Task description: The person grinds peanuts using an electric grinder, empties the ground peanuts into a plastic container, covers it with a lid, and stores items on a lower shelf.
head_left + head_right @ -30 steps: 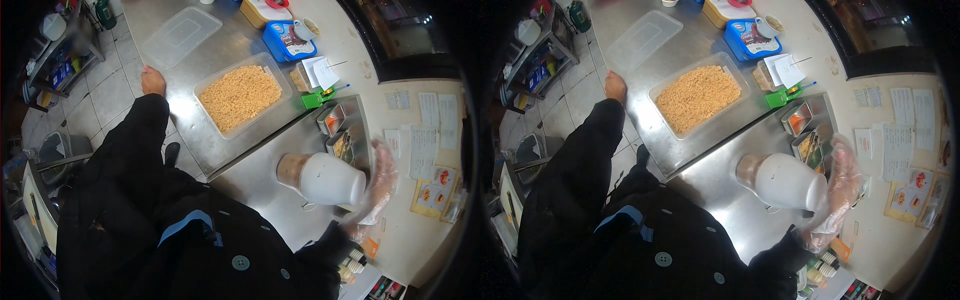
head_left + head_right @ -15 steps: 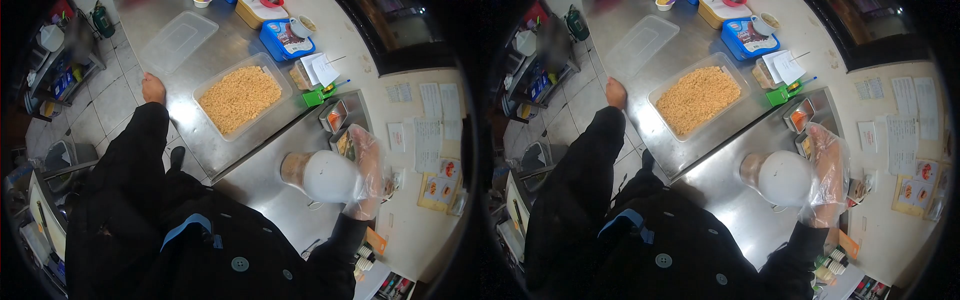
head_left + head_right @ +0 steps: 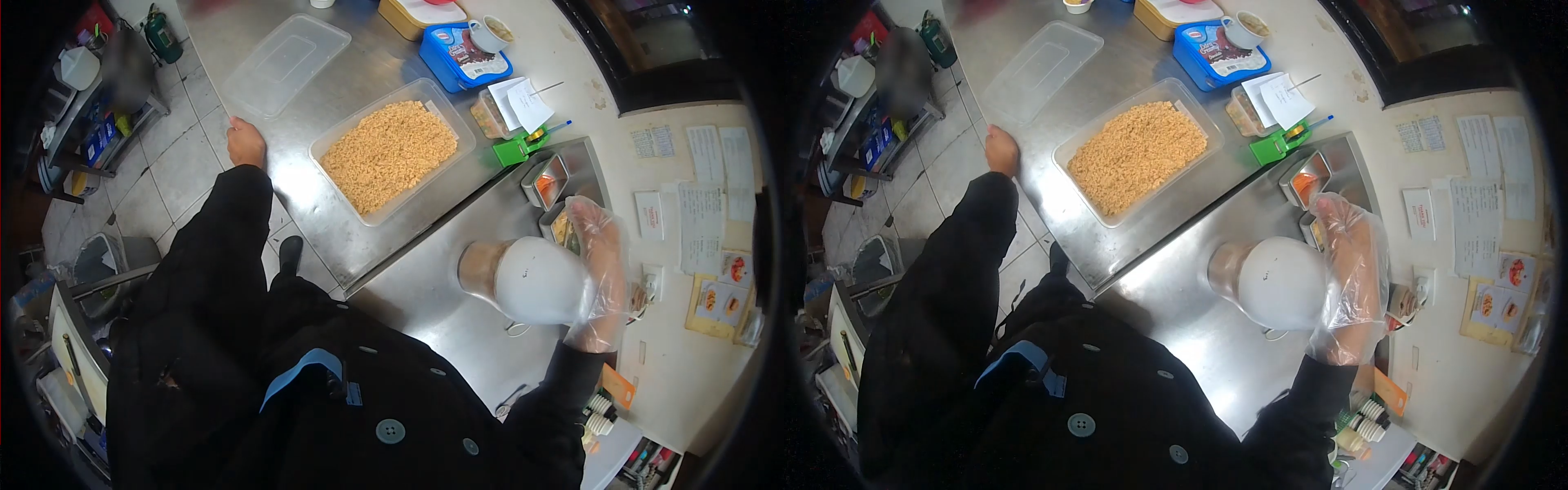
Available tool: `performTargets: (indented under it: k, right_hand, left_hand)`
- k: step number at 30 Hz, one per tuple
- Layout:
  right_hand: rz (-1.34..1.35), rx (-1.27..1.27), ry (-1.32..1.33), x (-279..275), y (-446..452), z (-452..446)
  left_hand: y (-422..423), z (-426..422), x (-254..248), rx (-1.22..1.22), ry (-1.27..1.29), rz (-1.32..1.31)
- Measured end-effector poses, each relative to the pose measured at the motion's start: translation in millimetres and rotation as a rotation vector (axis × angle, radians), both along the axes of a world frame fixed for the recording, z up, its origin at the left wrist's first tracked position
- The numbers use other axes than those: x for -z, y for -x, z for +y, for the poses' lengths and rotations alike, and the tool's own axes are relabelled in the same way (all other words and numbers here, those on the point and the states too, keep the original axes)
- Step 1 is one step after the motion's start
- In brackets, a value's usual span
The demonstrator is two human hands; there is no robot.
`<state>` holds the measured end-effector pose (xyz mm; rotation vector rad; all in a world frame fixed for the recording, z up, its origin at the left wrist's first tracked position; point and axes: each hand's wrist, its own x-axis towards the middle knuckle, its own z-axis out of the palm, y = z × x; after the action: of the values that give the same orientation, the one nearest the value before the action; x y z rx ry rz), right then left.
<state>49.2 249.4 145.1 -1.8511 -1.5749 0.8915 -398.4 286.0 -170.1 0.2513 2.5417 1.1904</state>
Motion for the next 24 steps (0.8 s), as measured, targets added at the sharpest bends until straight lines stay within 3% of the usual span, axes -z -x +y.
performTargets:
  k: [8,13,24]
  right_hand:
    - [0.079,0.086,0.097,-6.3,1.4,1.5]
    - [-0.020,0.056,0.081,-4.0,-1.7,3.4]
    - [0.032,-0.040,0.059,-4.2,-3.7,7.1]
  left_hand:
    - [-0.9,-0.5,-1.5,-0.009,-0.023,-0.010]
    - [-0.4,0.5,-1.4,-0.015,-0.013,-0.015]
    - [3.4,-1.0,5.0,0.014,-0.015,-0.012]
